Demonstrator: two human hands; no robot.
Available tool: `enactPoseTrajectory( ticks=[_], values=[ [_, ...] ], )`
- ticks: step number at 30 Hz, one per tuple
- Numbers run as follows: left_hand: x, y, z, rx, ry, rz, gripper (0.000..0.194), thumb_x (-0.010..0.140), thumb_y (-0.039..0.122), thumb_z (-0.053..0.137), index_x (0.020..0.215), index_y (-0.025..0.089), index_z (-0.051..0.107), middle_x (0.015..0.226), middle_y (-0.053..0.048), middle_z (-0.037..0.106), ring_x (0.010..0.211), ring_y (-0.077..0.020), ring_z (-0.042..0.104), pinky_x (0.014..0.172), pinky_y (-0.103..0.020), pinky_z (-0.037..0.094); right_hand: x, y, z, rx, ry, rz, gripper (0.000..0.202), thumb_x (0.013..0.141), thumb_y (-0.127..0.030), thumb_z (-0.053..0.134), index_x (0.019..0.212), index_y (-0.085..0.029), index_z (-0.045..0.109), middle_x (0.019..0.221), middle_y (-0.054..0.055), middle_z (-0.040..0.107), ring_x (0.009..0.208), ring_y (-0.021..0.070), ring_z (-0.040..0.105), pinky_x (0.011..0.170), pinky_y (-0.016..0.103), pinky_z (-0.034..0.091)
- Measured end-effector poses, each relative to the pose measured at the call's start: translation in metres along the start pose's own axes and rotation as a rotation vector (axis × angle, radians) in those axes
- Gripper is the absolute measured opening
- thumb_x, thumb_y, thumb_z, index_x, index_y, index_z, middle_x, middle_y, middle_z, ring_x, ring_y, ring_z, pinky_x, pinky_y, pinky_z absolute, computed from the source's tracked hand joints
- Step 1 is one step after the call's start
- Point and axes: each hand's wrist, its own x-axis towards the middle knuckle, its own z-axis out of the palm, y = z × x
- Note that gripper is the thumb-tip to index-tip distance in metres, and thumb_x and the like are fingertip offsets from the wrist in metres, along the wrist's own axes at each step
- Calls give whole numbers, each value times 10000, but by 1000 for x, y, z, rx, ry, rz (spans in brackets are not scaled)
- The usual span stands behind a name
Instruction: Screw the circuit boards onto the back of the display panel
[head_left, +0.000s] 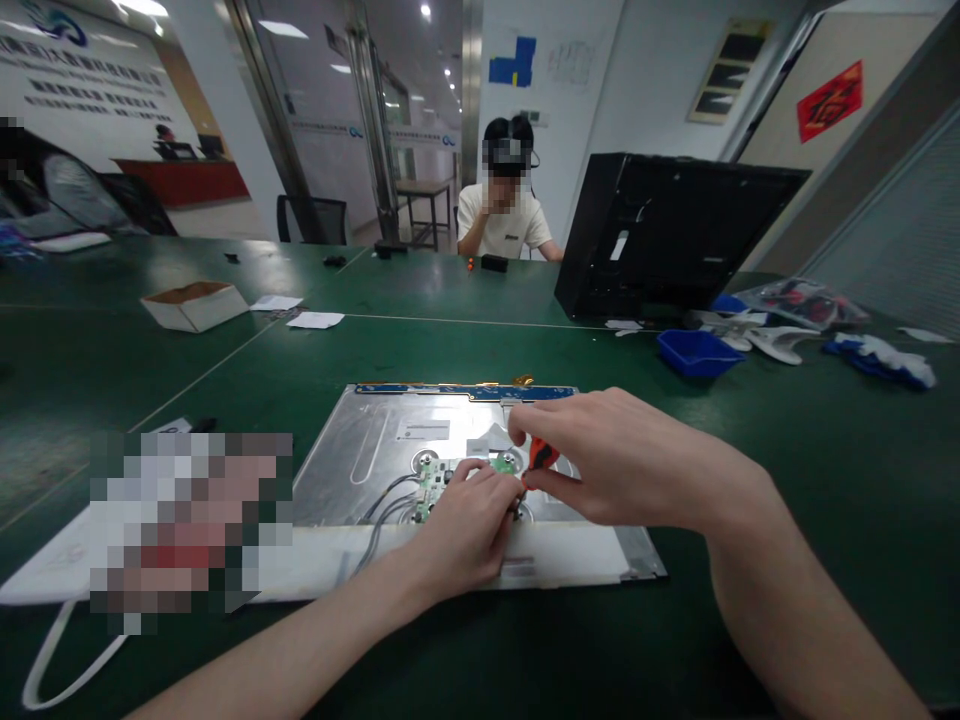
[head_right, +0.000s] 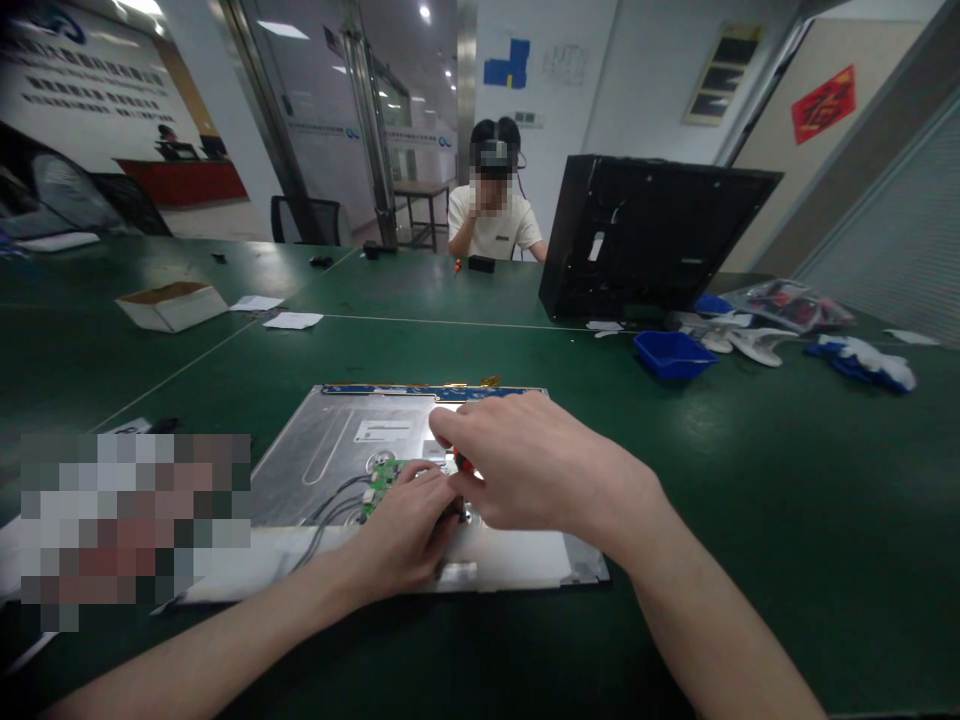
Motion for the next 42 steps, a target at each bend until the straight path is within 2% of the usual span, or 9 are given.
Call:
enactPoseTrajectory(
  ticks=[4,8,13,18,22,29,36,42],
  values=[
    [0,0,0,7,5,-5,155,765,81,457,866,199,450,853,-36,603,824,-212,565,880,-393,359,-3,1,0,30,7,-42,124,813,-213,520,935,-227,499,876,7,649,680,150,554,523,265,275],
    [1,0,-1,17,-14,-5,146,759,80,463,844,198,445,829,-33,596,816,-211,564,900,-399,347,1,1,3,-8,24,-2,190,850,-241,491,1040,-231,487,875,20,663,684,167,579,522,266,265],
    [1,-1,0,17,-19,-6,156,761,66,462,847,196,454,843,-30,603,822,-205,565,916,-403,338,5,1,4,-47,31,41,193,849,-303,521,1027,-234,496,800,4,666,650,176,583,512,265,258],
    [1,-2,2,10,-14,0,175,774,73,452,896,198,455,868,-38,609,858,-212,568,921,-400,344,1,1,2,48,15,-31,206,819,-238,521,1018,-210,475,923,29,656,702,160,574,536,268,293],
    [1,-3,3,24,-25,-13,148,774,83,462,866,199,452,854,-36,607,843,-213,569,917,-400,349,4,0,5,35,33,-34,176,828,-214,495,1002,-211,468,896,21,649,676,154,561,528,266,283],
    [1,-3,4,31,-16,-24,144,777,74,449,851,197,459,846,-35,614,832,-212,573,905,-398,358,10,-2,7,-44,35,38,176,874,-342,504,1001,-221,488,819,18,659,667,170,582,524,266,263],
    [1,-3,4,34,-24,-5,171,758,68,458,868,199,452,842,-30,605,829,-207,570,918,-404,347,1,1,4,10,41,-69,119,833,-225,490,948,-200,472,899,30,641,660,153,544,513,266,270],
    [1,-2,2,0,-8,-10,190,770,69,455,903,199,489,858,-36,619,831,-207,576,904,-409,349,5,1,2,-47,0,47,158,859,-273,498,1009,-222,499,856,29,665,669,169,583,527,266,281]
  ],
)
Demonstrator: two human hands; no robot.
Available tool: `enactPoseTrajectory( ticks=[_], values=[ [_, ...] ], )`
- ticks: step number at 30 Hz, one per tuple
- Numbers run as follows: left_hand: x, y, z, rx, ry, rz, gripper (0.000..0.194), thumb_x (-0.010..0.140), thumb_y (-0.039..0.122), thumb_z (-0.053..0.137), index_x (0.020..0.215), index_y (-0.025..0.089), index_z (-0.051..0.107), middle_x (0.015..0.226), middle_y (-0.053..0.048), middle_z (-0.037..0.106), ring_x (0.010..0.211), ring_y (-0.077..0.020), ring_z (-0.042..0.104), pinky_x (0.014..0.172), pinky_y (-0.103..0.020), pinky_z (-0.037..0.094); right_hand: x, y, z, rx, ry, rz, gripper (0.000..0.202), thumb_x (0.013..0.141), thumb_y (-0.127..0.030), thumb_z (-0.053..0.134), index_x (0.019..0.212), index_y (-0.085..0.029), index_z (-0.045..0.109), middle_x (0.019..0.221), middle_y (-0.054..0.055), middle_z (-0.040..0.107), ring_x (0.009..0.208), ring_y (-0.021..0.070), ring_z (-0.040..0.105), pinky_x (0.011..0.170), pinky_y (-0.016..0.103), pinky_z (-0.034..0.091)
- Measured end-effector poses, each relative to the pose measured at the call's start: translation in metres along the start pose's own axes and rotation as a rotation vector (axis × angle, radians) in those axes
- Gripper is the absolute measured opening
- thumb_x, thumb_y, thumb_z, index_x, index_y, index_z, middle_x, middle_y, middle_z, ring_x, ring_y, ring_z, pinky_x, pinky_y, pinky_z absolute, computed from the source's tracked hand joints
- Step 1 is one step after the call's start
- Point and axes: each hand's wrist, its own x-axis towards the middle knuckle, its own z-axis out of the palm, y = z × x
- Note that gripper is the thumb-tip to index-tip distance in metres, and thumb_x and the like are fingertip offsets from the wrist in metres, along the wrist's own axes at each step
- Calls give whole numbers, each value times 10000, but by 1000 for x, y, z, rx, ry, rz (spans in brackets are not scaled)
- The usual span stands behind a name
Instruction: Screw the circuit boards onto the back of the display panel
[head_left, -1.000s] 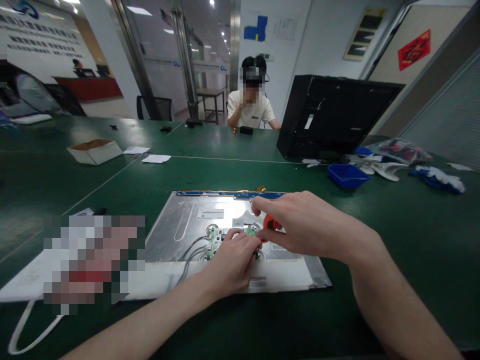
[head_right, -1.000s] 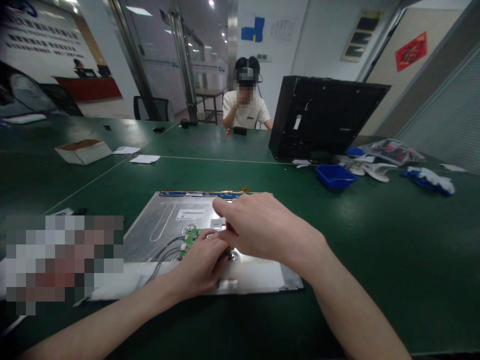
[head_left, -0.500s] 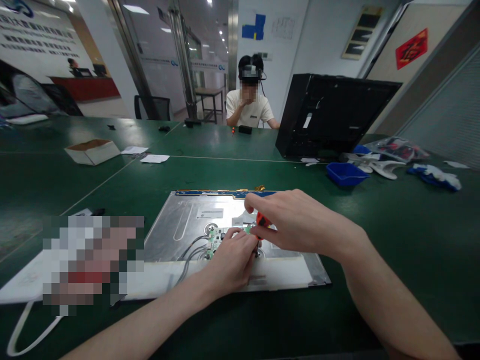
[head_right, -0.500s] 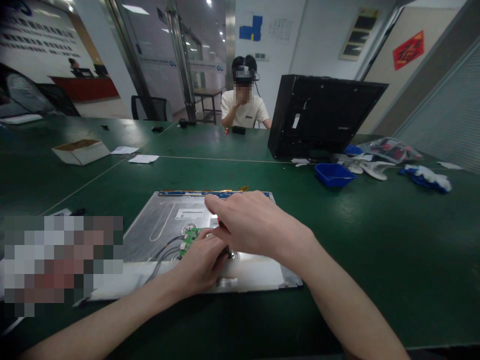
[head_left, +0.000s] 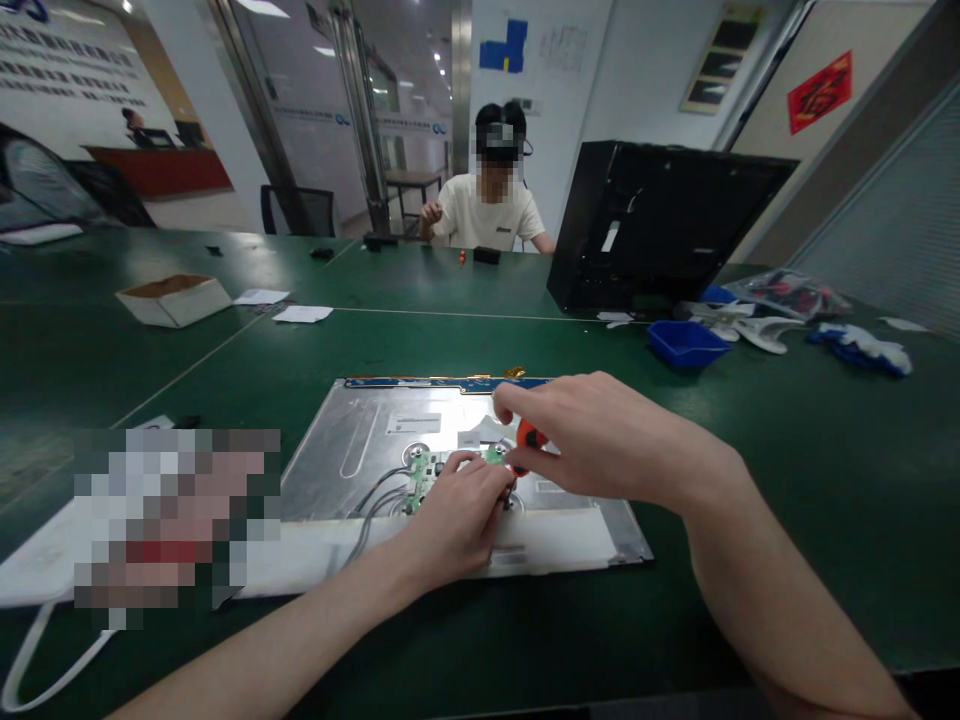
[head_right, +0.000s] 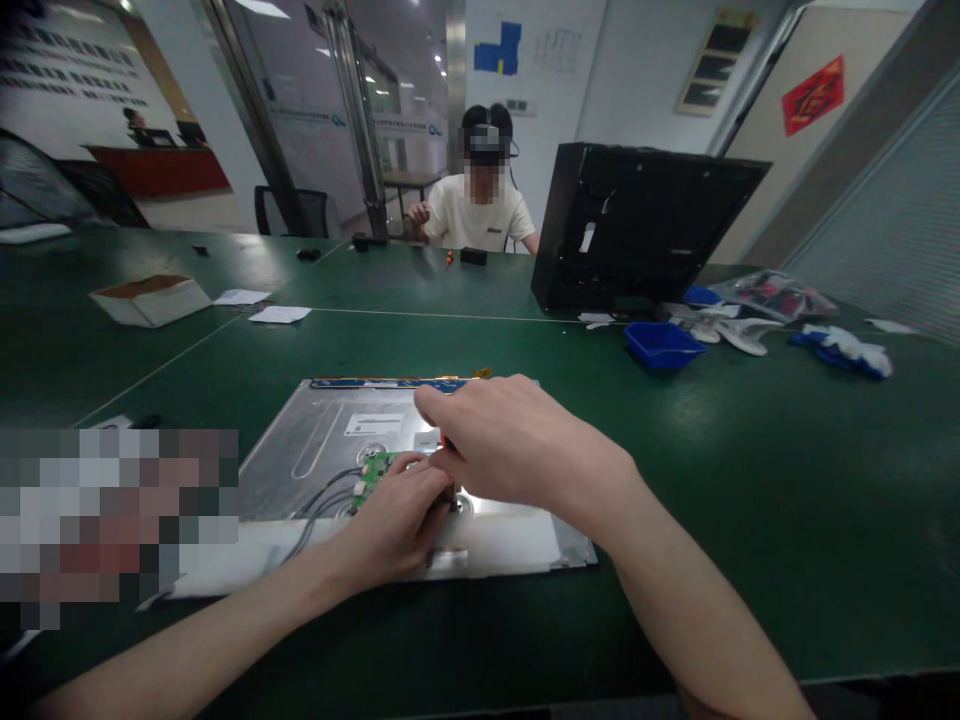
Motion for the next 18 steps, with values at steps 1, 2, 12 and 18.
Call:
enactPoseTrajectory(
  ticks=[1,2,12,18],
  values=[
    [0,0,-1,-4,-5,2,189,772,71,458,908,197,495,864,-38,621,835,-208,577,904,-410,348,0,0,0,-4,-9,13,152,859,-281,502,999,-223,505,849,29,666,663,168,583,527,267,282],
    [0,0,-1,-6,-8,4,187,775,74,459,911,196,497,873,-40,622,843,-209,577,907,-412,346,0,1,0,2,-14,12,149,856,-284,506,992,-224,508,853,29,667,668,168,584,528,267,285],
    [-1,1,-2,1,3,20,193,740,70,475,883,199,461,864,-29,605,847,-207,569,912,-399,343,-4,3,1,51,10,-55,111,843,-240,496,953,-229,496,897,11,654,688,158,563,526,269,275],
    [-1,2,-5,-4,-11,18,208,748,70,479,910,199,460,883,-31,607,856,-209,566,916,-398,340,-3,2,0,13,9,-3,107,846,-283,517,939,-230,511,816,6,656,663,168,567,520,270,263]
  ],
)
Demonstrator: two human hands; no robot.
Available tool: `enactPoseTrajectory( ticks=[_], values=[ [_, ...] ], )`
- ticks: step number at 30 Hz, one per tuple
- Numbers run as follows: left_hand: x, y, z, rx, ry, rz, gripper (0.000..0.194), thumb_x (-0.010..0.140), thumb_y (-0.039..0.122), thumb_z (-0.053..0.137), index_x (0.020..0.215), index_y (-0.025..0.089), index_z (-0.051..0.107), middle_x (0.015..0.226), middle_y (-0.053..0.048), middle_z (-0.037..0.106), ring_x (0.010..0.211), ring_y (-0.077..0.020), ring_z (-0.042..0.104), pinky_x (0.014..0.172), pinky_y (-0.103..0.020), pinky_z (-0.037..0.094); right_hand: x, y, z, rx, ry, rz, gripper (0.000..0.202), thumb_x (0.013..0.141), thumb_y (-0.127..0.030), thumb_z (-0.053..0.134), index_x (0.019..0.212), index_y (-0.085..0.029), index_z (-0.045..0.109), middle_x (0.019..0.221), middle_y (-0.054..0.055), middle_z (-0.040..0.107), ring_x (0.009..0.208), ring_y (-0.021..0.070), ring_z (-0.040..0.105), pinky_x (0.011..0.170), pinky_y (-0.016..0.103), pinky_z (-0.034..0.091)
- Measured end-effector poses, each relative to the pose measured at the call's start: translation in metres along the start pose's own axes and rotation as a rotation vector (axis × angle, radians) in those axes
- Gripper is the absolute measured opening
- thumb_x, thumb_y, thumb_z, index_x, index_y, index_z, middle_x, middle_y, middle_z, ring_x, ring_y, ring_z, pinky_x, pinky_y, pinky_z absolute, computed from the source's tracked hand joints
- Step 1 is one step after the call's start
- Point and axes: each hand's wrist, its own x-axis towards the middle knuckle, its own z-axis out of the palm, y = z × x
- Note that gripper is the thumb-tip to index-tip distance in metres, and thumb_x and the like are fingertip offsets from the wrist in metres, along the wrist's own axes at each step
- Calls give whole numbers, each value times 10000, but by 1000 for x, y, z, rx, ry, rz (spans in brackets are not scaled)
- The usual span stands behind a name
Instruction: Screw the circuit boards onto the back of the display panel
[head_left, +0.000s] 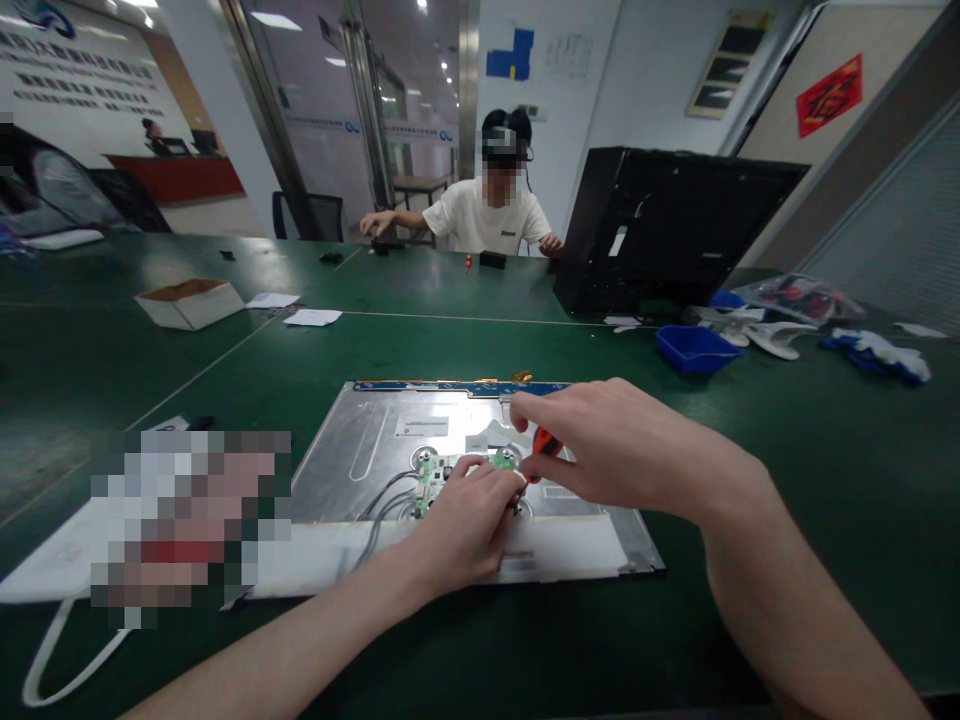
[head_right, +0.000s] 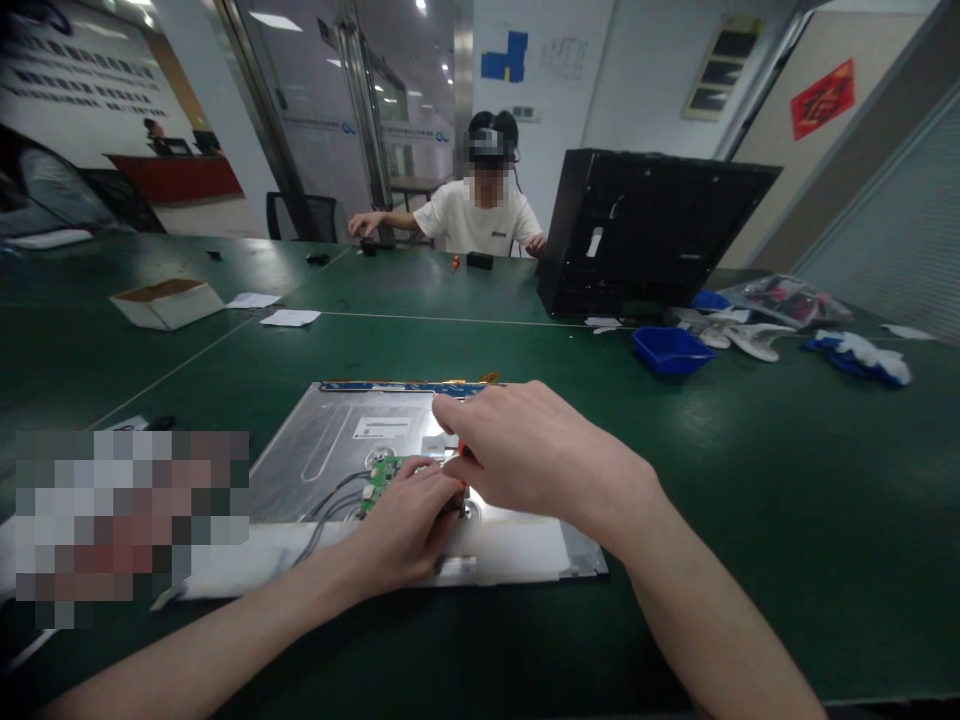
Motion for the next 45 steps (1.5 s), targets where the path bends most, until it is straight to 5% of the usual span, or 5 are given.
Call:
enactPoseTrajectory(
  ticks=[8,14,23,45],
  values=[
    [0,-3,4,8,22,8,205,739,69,491,892,200,456,869,-33,602,848,-212,564,913,-390,342,-9,-6,-1,23,-4,-45,114,809,-199,543,896,-235,479,860,-2,633,659,158,543,515,269,260],
    [0,-3,4,13,1,1,198,755,85,486,913,201,459,907,-41,607,877,-220,562,899,-398,347,-2,-8,1,-63,-5,39,118,860,-319,510,948,-241,503,785,3,646,630,175,563,508,265,234],
    [0,-3,4,14,12,6,170,752,77,479,864,198,438,853,-31,597,833,-207,562,903,-385,344,-4,-4,1,6,9,-46,130,820,-224,530,934,-236,469,866,1,633,674,160,551,510,266,244],
    [1,-3,4,2,4,3,191,762,82,475,911,201,471,902,-28,612,873,-206,565,920,-390,332,-1,-3,0,-17,7,12,144,854,-342,519,940,-229,498,840,11,655,665,168,567,508,265,229]
  ],
)
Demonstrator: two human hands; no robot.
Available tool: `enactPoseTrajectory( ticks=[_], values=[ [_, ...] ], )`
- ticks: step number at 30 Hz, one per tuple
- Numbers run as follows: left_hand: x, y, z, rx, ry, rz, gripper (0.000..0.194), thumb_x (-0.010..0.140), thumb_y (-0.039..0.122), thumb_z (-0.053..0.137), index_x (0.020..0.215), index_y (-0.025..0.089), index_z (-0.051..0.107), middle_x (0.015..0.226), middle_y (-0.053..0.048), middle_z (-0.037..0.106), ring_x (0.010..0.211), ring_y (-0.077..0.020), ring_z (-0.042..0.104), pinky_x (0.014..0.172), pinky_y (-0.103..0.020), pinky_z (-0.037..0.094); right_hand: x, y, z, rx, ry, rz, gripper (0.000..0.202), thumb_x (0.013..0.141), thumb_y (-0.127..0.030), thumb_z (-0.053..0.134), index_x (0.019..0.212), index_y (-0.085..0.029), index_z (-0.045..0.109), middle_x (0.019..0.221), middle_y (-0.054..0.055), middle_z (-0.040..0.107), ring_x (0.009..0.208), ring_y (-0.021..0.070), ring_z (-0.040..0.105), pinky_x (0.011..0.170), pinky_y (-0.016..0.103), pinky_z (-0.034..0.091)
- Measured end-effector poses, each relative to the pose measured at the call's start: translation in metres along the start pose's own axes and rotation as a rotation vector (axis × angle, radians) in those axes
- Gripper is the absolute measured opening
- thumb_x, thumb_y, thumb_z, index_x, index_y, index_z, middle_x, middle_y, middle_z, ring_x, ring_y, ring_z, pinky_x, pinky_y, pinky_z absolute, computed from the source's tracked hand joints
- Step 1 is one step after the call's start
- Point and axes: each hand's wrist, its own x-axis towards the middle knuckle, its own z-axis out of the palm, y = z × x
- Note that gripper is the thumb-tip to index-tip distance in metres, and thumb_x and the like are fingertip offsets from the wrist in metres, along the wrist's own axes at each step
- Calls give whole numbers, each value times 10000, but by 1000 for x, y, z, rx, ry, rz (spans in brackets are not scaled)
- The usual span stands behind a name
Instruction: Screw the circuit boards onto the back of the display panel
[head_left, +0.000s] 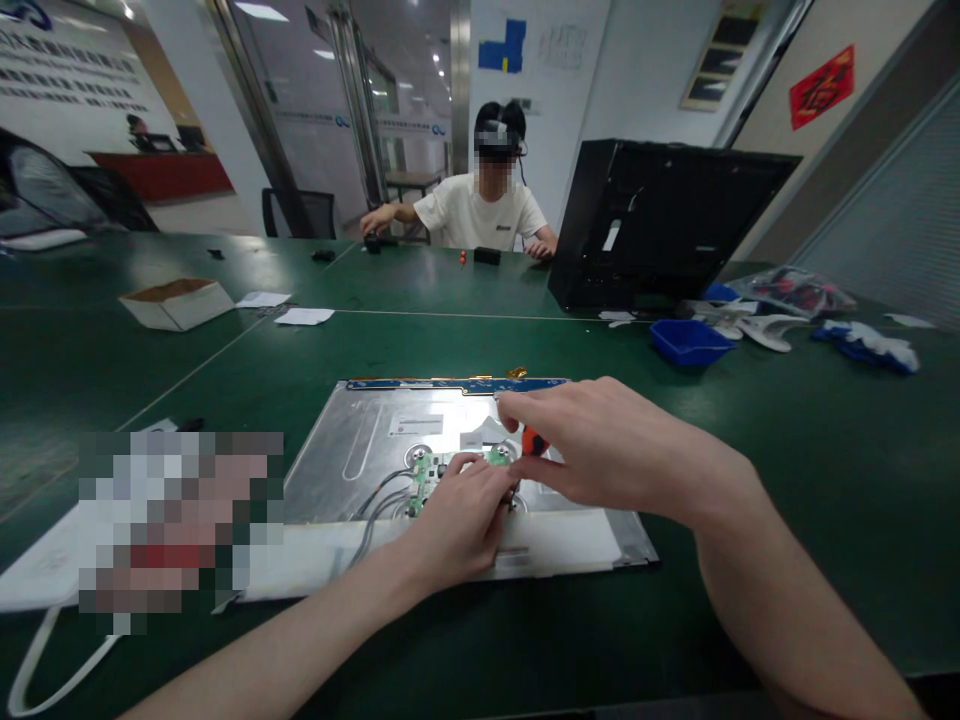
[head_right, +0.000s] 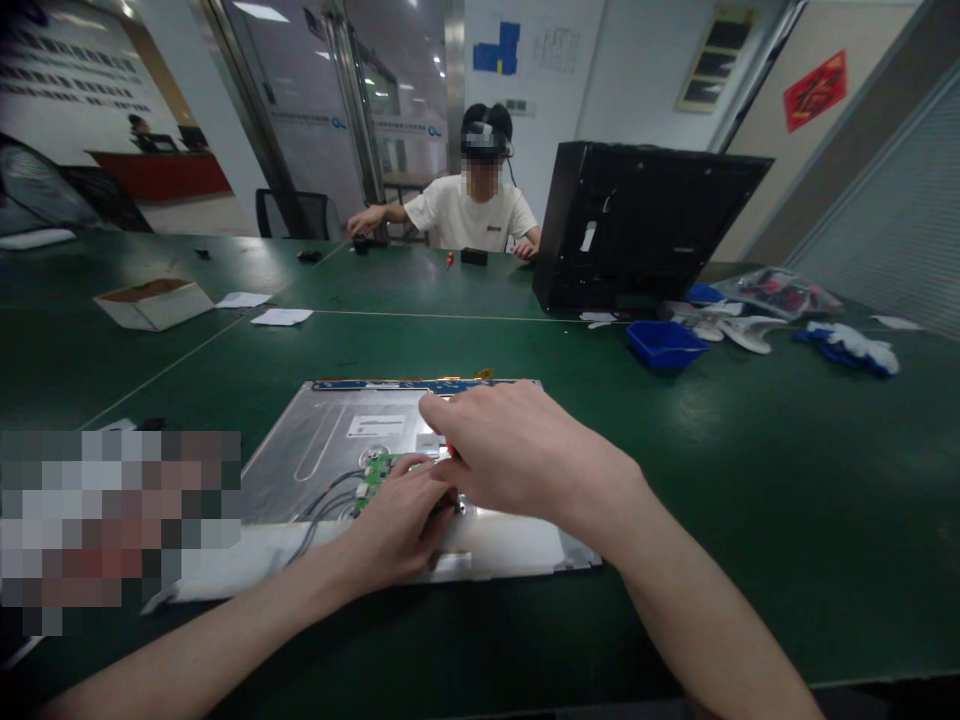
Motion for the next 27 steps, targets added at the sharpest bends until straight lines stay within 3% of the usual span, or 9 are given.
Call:
enactPoseTrajectory(
  ticks=[6,12,16,20,27],
  values=[
    [-1,1,0,-17,12,4,201,750,72,470,904,200,468,876,-24,608,851,-198,566,919,-388,341,-2,2,0,56,-12,-67,104,835,-245,517,932,-228,484,869,3,649,657,147,550,507,260,237],
    [-1,1,-1,-11,4,-7,204,755,71,470,912,201,476,887,-35,617,859,-214,572,911,-404,343,2,1,1,-46,9,27,142,868,-359,508,917,-227,502,787,12,646,642,168,563,504,266,226],
    [-1,1,-1,-4,6,4,214,759,81,473,937,201,468,876,-33,608,855,-216,568,911,-401,348,-4,0,-2,41,-48,-46,130,835,-282,541,944,-226,498,898,23,644,696,161,565,513,266,259],
    [-1,0,0,8,4,0,178,752,75,471,878,199,458,865,-35,604,849,-214,568,911,-396,352,-4,-1,-1,30,-24,-73,114,837,-219,528,942,-222,486,903,19,646,703,160,566,518,265,255],
    [-1,0,1,19,-5,-6,163,761,78,479,870,199,479,882,-36,617,859,-212,571,921,-406,340,2,-3,1,-41,13,42,179,870,-396,511,900,-220,522,786,17,658,636,175,571,500,270,218]
  ],
)
